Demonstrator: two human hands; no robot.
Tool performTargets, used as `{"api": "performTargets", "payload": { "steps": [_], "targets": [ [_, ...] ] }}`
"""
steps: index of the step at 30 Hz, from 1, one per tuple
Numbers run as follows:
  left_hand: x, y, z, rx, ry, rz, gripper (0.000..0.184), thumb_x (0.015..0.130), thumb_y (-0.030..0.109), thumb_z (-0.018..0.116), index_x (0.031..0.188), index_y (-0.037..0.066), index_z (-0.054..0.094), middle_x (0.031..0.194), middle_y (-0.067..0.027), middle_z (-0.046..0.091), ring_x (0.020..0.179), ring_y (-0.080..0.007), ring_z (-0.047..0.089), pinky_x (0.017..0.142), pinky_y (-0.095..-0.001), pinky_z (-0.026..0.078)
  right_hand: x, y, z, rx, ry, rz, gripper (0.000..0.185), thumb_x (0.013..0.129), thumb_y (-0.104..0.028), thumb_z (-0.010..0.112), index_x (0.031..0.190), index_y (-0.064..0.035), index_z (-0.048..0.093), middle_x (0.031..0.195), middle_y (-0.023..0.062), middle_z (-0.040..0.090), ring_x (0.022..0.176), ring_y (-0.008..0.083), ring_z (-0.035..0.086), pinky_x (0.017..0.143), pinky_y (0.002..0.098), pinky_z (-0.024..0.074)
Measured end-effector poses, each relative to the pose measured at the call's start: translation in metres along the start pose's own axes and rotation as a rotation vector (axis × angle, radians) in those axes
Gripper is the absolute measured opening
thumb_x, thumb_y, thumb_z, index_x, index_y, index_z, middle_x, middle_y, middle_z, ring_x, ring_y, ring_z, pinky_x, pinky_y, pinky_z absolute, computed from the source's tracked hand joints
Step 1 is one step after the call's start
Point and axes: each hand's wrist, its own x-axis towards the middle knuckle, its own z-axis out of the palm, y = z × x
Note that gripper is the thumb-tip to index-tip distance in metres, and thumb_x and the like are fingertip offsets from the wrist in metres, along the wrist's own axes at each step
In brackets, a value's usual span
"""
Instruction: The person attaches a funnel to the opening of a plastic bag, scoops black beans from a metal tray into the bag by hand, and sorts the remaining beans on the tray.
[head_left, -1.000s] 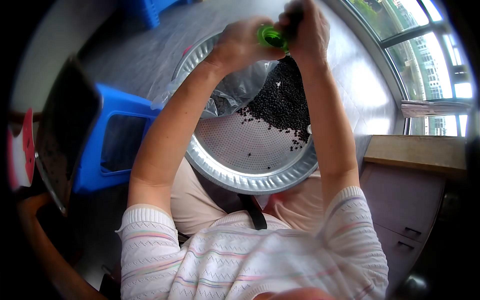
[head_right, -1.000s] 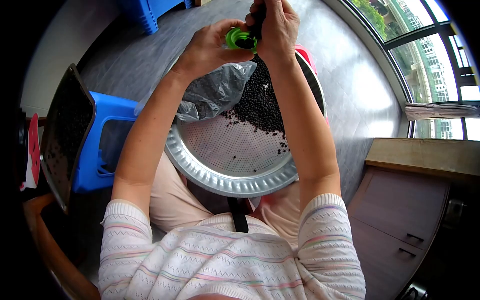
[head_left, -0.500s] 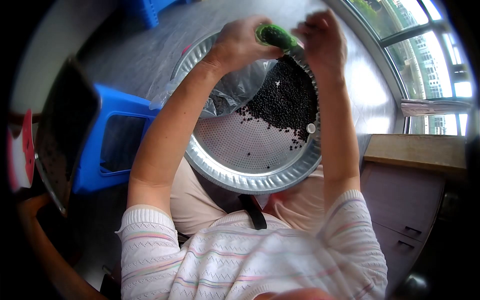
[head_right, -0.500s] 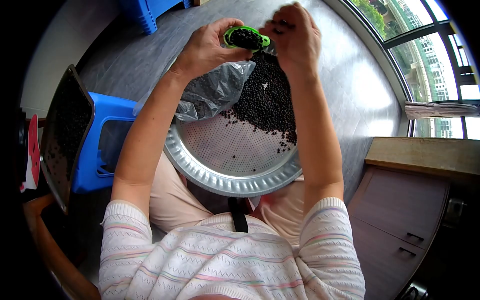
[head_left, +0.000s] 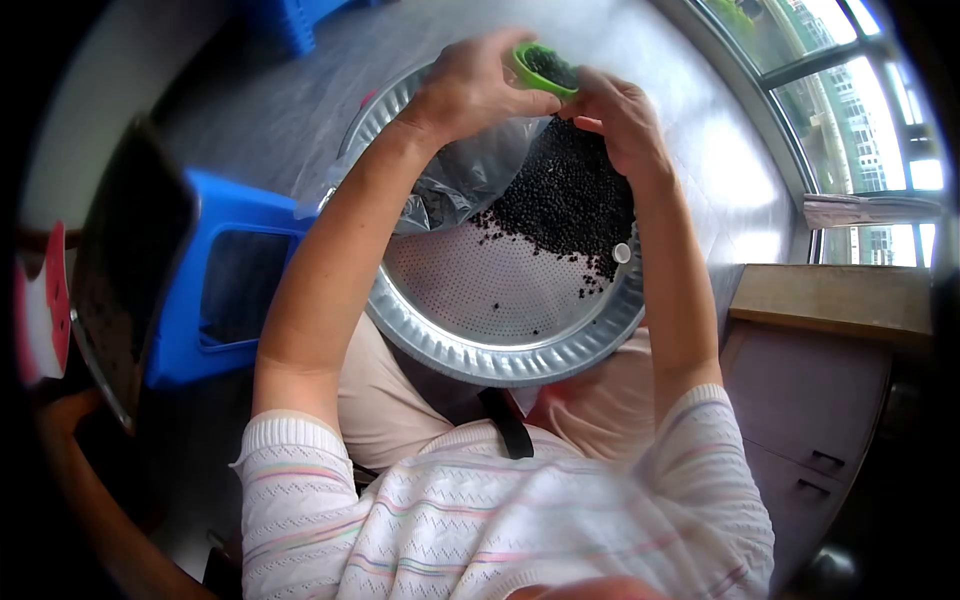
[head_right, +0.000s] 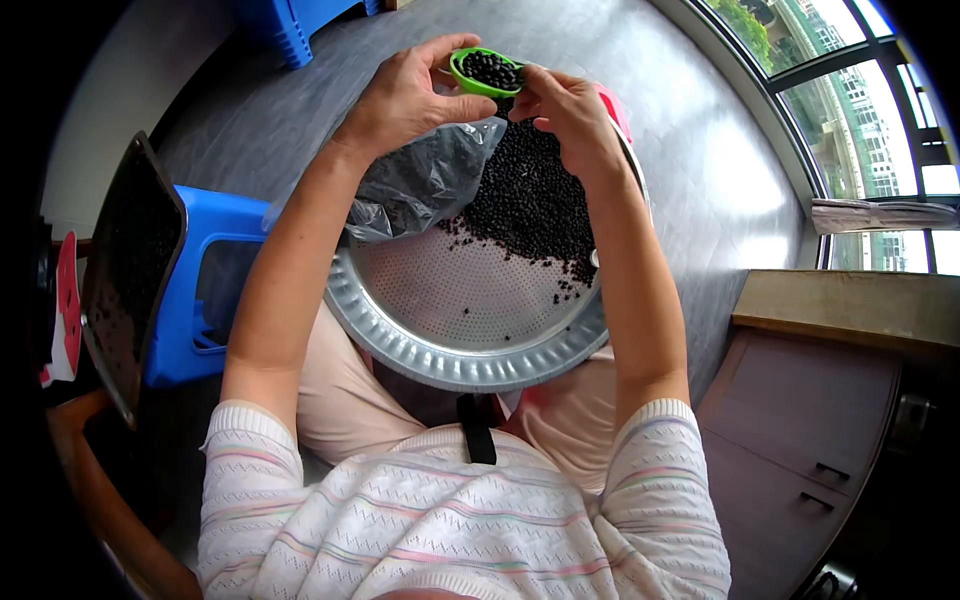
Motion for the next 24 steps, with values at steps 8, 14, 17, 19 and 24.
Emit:
{"api": "performTargets", "payload": {
  "steps": [8,14,17,19,24],
  "targets": [
    [-0.001,0.001,-0.002,-0.004,0.007,-0.004,0.075,0.067,0.024,0.082,0.127,-0.005,0.047,0.1,-0.0094,0.065,0.091,-0.0168,0.063,0.079,-0.0267,0.051,-0.002,0.004,-0.001,0.037,-0.022,-0.089,0.033,0.093,-0.034,0.053,0.095,-0.005,0.067,0.075,-0.0001,0.065,0.068,0.0069,0.06,0.063,0.0201,0.0417],
    [-0.004,0.014,-0.008,-0.025,-0.058,-0.005,0.073,0.067,0.024,0.082,0.126,-0.004,0.049,0.097,-0.0088,0.066,0.091,-0.0162,0.063,0.078,-0.0269,0.051,0.001,0.002,-0.002,-0.003,-0.044,-0.066,0.033,0.092,-0.035,0.055,0.095,-0.005,0.067,0.076,0.0002,0.065,0.07,0.0079,0.061,0.066,0.0225,0.0432],
    [-0.001,-0.001,0.0,0.053,0.028,0.012,0.071,0.067,0.024,0.082,0.124,-0.004,0.05,0.096,-0.0084,0.066,0.09,-0.0153,0.063,0.079,-0.0275,0.051,0.003,0.001,-0.007,0.007,-0.065,-0.122,0.033,0.091,-0.036,0.057,0.095,-0.0051,0.068,0.078,0.0008,0.065,0.07,0.0084,0.061,0.067,0.0231,0.0429],
    [-0.003,0.004,-0.004,0.037,0.002,0.013,0.07,0.067,0.024,0.082,0.124,-0.003,0.05,0.095,-0.0082,0.066,0.09,-0.015,0.063,0.079,-0.0279,0.052,0.002,-0.004,-0.005,0.003,-0.069,-0.131,0.033,0.091,-0.036,0.058,0.095,-0.0046,0.068,0.078,0.0013,0.065,0.071,0.0088,0.061,0.067,0.0233,0.0433],
    [-0.003,0.004,-0.005,-0.012,-0.03,0.01,0.068,0.067,0.023,0.082,0.122,-0.002,0.052,0.095,-0.0077,0.066,0.089,-0.0148,0.063,0.079,-0.0275,0.052,0.004,-0.004,-0.007,0.0,-0.068,-0.128,0.032,0.091,-0.034,0.058,0.095,-0.0032,0.067,0.078,0.0027,0.065,0.07,0.0103,0.061,0.069,0.0243,0.0462]
  ]
}}
